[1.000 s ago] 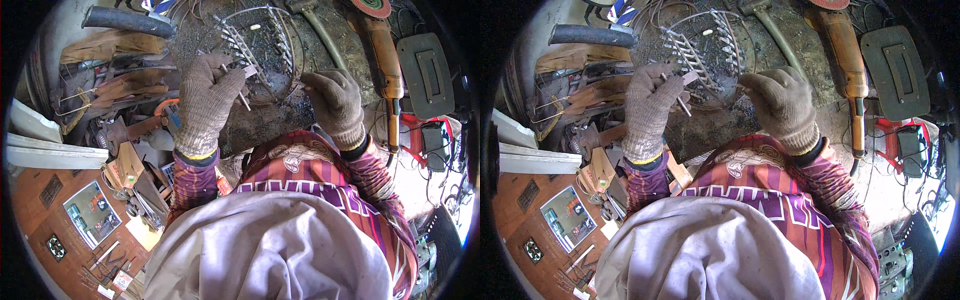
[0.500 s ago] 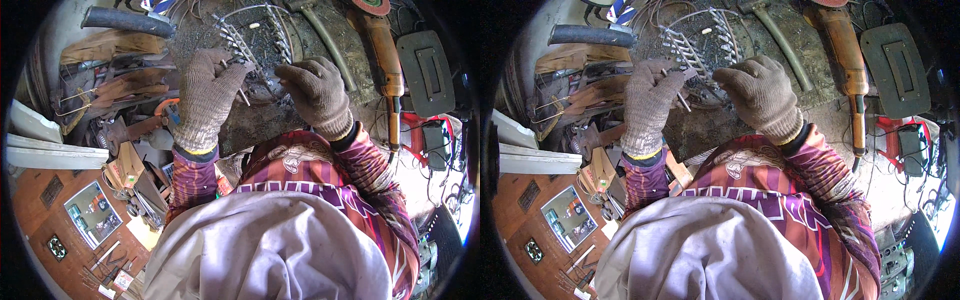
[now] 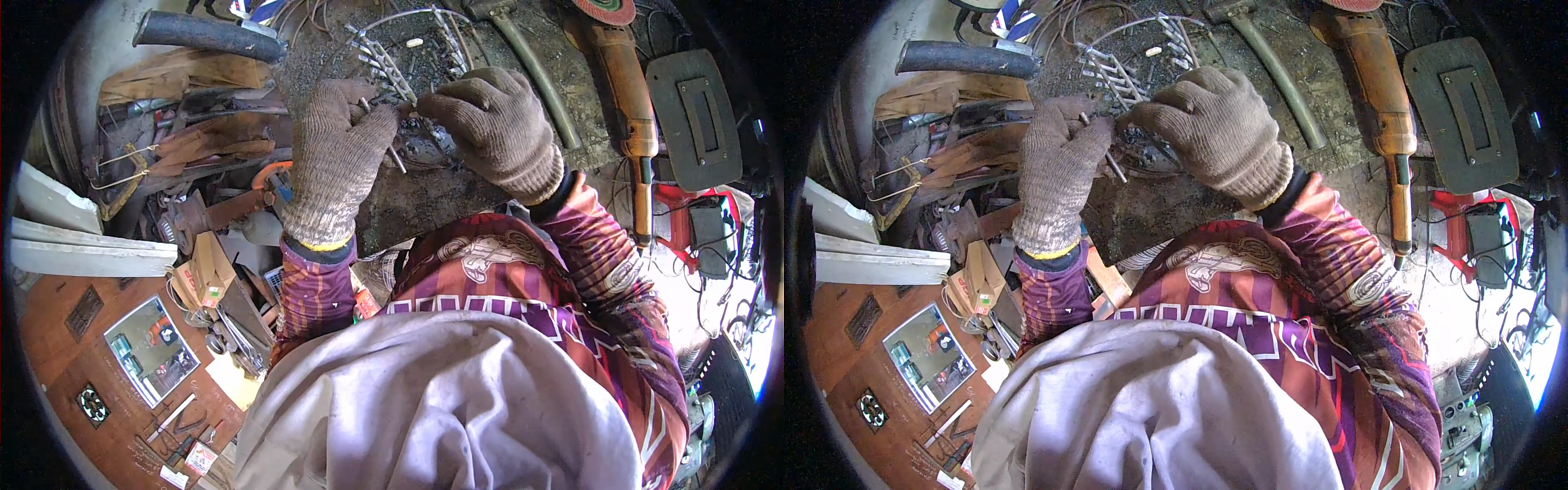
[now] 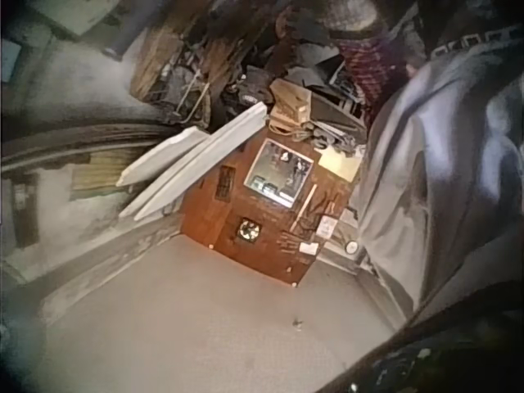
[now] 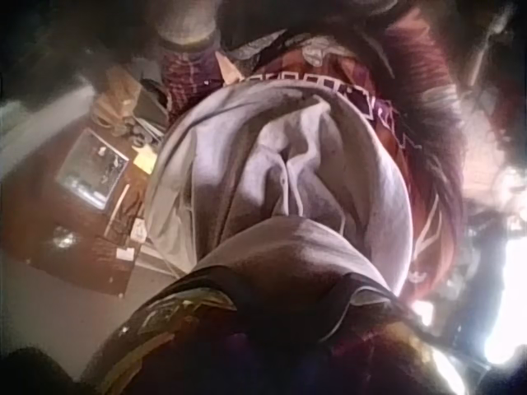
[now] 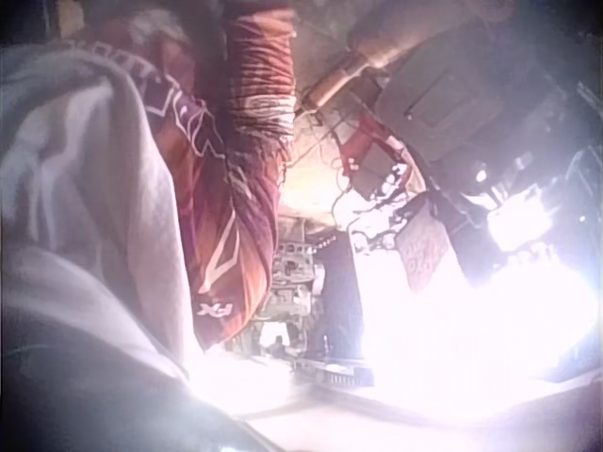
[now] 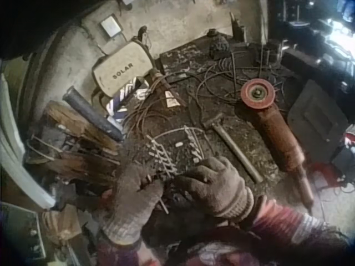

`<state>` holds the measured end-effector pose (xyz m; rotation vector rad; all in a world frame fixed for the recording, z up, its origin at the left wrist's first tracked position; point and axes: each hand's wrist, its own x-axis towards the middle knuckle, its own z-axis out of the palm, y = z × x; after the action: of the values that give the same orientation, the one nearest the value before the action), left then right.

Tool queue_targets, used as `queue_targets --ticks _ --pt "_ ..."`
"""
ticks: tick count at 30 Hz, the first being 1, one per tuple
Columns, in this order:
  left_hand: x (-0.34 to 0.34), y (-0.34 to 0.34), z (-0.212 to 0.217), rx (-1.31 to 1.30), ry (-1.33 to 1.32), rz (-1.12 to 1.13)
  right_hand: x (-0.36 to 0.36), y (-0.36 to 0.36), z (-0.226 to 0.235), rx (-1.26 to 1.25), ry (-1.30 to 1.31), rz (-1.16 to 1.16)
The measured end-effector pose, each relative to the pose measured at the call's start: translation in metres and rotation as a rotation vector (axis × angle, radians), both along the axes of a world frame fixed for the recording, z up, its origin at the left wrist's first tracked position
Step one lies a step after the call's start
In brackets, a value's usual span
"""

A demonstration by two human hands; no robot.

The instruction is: The person using an angle grinder to smooth a metal piece, then positions and holds small metal rods against a wire cage structure on a workbench.

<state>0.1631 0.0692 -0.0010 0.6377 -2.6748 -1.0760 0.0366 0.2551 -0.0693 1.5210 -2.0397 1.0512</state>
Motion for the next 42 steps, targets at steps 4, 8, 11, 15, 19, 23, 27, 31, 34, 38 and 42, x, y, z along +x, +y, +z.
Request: queue_targets --ticks 4,8,11,15,19,23,27,31,34,38,42 --pt "0.0 0.004 -0.001 0.115 0.023 0.062 0.002 0.0 0.0 0.023 0.036 0.015" --pt "-0.003 0.006 0.005 0.113 0.002 0.066 0.001 -0.005 -0.001 0.023 0.105 0.024" --pt "0.001 -0.003 -0.004 0.025 0.012 0.011 0.001 -0.004 0.001 0.03 0.146 0.016" --pt "-0.003 0.01 0.008 0.152 0.046 0.052 -0.013 0.017 0.0 0.08 0.162 -0.103" --pt "0.014 0.008 0.009 0.373 0.1 0.089 0.008 0.049 0.015 -0.089 -0.014 -0.065" --pt "0.025 0.019 0.008 0.581 0.079 0.173 0.018 0.068 -0.01 0.007 -0.268 -0.142" --pt "0.024 0.021 -0.002 0.539 0.078 0.129 0.022 0.064 -0.009 0.017 -0.335 -0.086" --pt "0.018 0.023 -0.007 0.397 0.054 0.08 0.022 0.056 -0.011 0.005 -0.31 -0.069" --pt "0.017 0.025 -0.009 0.434 0.067 0.098 0.026 0.054 -0.013 0.013 -0.299 -0.041" --pt "0.015 0.026 -0.008 0.393 0.053 0.115 0.03 0.048 -0.014 0.004 -0.275 -0.026" --pt "0.014 0.023 -0.007 0.163 0.016 0.057 0.027 0.041 -0.016 0.031 -0.265 -0.008"
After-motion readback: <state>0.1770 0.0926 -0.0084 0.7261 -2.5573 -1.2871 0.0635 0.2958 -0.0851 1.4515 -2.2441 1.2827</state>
